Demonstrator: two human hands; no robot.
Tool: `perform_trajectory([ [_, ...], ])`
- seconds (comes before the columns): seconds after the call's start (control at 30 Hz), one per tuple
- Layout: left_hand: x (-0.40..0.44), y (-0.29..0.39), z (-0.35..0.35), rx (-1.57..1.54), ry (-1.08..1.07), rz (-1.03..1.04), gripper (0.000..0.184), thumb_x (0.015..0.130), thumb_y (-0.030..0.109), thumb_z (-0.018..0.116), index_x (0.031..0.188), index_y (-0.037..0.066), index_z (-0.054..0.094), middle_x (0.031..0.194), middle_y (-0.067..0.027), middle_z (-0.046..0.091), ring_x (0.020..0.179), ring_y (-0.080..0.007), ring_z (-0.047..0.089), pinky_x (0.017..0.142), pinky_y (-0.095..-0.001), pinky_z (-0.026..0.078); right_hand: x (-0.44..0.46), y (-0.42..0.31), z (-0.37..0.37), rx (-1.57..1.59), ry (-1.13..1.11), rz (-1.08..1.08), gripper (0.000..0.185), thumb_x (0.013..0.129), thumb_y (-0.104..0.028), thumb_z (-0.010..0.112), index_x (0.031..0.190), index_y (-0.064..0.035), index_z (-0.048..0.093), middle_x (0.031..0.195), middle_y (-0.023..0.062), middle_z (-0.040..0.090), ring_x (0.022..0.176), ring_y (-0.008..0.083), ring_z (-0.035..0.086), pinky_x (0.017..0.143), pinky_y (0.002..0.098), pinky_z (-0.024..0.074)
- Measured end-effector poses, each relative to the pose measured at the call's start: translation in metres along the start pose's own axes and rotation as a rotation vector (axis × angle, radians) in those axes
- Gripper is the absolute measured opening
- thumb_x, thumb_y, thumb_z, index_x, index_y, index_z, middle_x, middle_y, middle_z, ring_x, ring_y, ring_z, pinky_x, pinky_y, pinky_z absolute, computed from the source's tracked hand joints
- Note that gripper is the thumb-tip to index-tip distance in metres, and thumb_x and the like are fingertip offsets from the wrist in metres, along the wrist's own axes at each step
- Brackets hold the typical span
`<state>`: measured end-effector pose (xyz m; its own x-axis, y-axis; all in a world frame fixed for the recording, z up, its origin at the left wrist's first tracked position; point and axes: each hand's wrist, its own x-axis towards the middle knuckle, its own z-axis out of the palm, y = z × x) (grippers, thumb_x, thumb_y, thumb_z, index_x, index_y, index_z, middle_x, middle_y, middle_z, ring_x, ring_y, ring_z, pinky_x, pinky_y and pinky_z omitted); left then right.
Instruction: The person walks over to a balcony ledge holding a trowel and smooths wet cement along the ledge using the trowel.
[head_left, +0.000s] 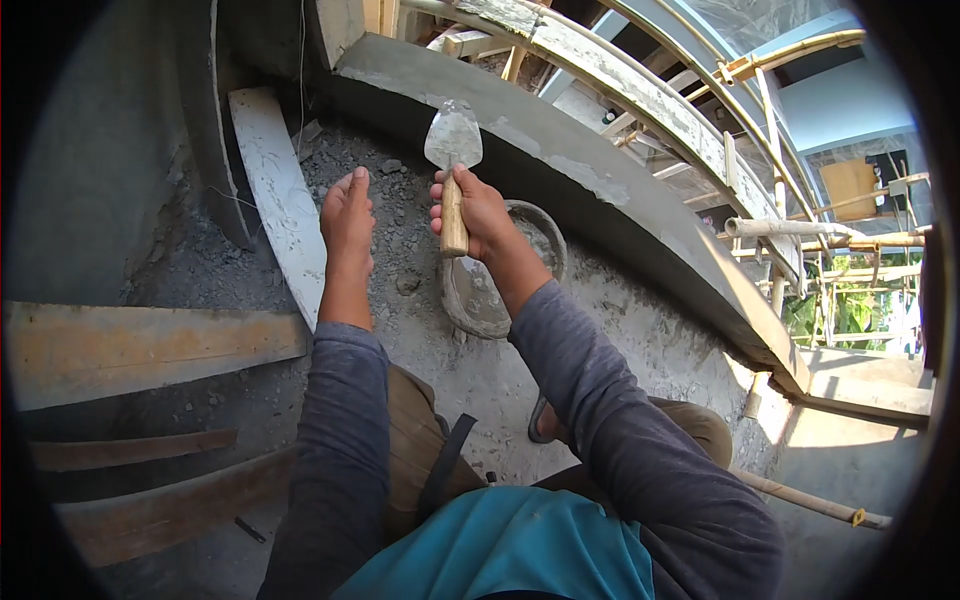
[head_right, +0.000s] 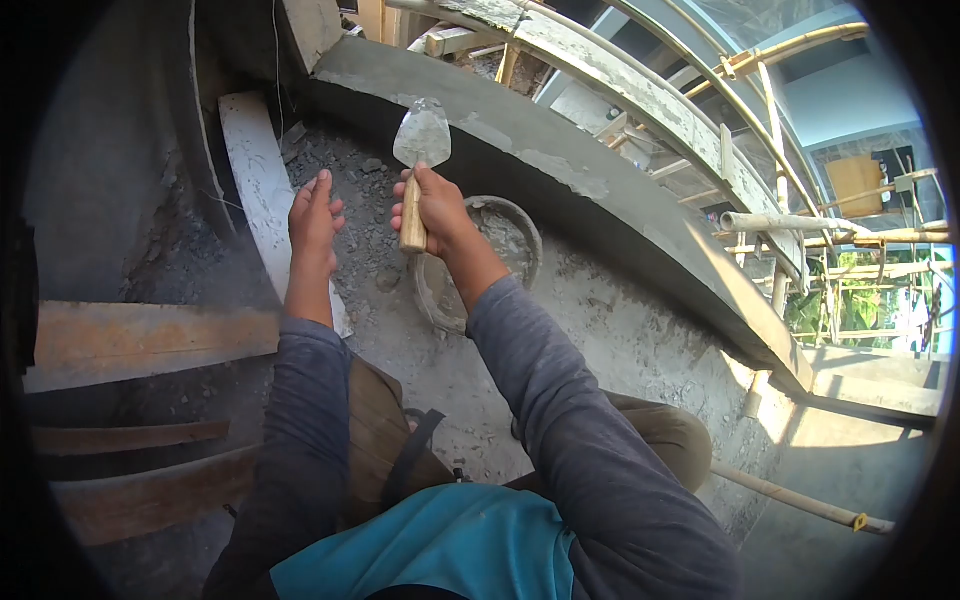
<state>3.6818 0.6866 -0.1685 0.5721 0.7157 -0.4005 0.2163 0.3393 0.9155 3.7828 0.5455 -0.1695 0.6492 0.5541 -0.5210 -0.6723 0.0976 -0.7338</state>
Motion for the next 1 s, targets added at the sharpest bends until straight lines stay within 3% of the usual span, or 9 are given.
perform_trajectory([
  [0.2,0.005,-0.002,-0.003,-0.036,-0.001,-0.020,0.062,0.089,0.050,0.062,0.131,0.006,0.050,0.124,-0.0078,0.051,0.102,-0.0179,0.053,0.082,-0.0319,0.045,-0.045,-0.001,-0.041,0.126,0.268,-0.171,0.037,0.101,-0.038,0.042,0.115,-0.0051,0.048,0.088,0.0066,0.052,0.061,0.0161,0.053,0.051,0.0324,0.0522],
  [0.33,0.006,-0.001,0.006,-0.019,0.042,-0.038,0.059,0.091,0.049,0.058,0.127,0.002,0.053,0.121,-0.0116,0.056,0.105,-0.0206,0.053,0.085,-0.0342,0.045,-0.118,-0.010,-0.069,-0.137,0.311,-0.102,0.033,0.099,-0.033,0.045,0.116,-0.0048,0.050,0.087,0.0061,0.053,0.061,0.0147,0.054,0.049,0.0315,0.0517],
  [0.5,0.014,-0.011,0.025,0.022,-0.024,-0.073,0.059,0.091,0.049,0.057,0.128,0.003,0.053,0.123,-0.0112,0.055,0.104,-0.0205,0.053,0.085,-0.0344,0.045,-0.186,-0.011,-0.102,-0.796,0.287,0.207,0.030,0.093,-0.028,0.056,0.110,-0.0037,0.055,0.084,0.0061,0.056,0.060,0.0107,0.055,0.047,0.0298,0.0484],
  [0.53,0.015,-0.013,0.028,0.023,-0.049,-0.081,0.059,0.091,0.049,0.057,0.128,0.003,0.053,0.121,-0.0098,0.056,0.100,-0.0192,0.053,0.081,-0.0328,0.046,-0.197,-0.018,-0.102,-1.012,0.327,0.231,0.033,0.090,-0.028,0.058,0.110,-0.0024,0.055,0.089,0.0126,0.061,0.065,0.0208,0.062,0.053,0.0370,0.0502],
  [0.57,0.017,-0.013,0.030,0.023,-0.059,-0.080,0.059,0.091,0.049,0.057,0.128,0.003,0.053,0.121,-0.0098,0.056,0.100,-0.0192,0.053,0.081,-0.0328,0.046,-0.202,-0.015,-0.113,-1.008,0.337,0.228,0.033,0.090,-0.028,0.058,0.110,-0.0024,0.055,0.089,0.0126,0.061,0.065,0.0208,0.062,0.053,0.0370,0.0502],
  [0.63,0.017,-0.016,0.033,0.040,-0.048,-0.092,0.058,0.091,0.048,0.058,0.128,0.004,0.054,0.117,-0.0082,0.057,0.095,-0.0164,0.053,0.075,-0.0302,0.046,-0.208,-0.006,-0.138,-1.629,0.539,-0.209,0.038,0.088,-0.030,0.058,0.112,-0.0022,0.053,0.096,0.0208,0.064,0.088,0.0343,0.065,0.073,0.0451,0.0509],
  [0.67,0.018,-0.019,0.034,0.037,-0.055,-0.096,0.058,0.091,0.048,0.058,0.128,0.004,0.054,0.117,-0.0082,0.057,0.095,-0.0164,0.053,0.075,-0.0302,0.046,-0.209,-0.020,-0.135,-1.627,0.592,-0.080,0.041,0.087,-0.032,0.055,0.116,-0.0041,0.053,0.102,0.0227,0.064,0.101,0.0406,0.059,0.085,0.0489,0.0472],
  [0.83,0.023,-0.021,0.034,0.003,-0.074,-0.092,0.058,0.090,0.049,0.059,0.129,0.006,0.054,0.117,-0.0063,0.057,0.096,-0.0155,0.052,0.075,-0.0310,0.046,-0.186,-0.084,-0.154,-1.787,0.450,0.160,0.039,0.088,-0.032,0.051,0.113,-0.0027,0.056,0.104,0.0239,0.065,0.101,0.0394,0.061,0.086,0.0483,0.0489],
  [1.0,0.018,-0.018,0.040,-0.037,-0.071,-0.088,0.059,0.090,0.050,0.059,0.130,0.007,0.054,0.119,-0.0056,0.056,0.098,-0.0177,0.052,0.079,-0.0335,0.045,-0.147,-0.134,-0.137,-1.960,0.295,0.156,0.037,0.086,-0.029,0.051,0.105,0.0009,0.063,0.102,0.0229,0.066,0.097,0.0393,0.063,0.085,0.0472,0.0491],
])
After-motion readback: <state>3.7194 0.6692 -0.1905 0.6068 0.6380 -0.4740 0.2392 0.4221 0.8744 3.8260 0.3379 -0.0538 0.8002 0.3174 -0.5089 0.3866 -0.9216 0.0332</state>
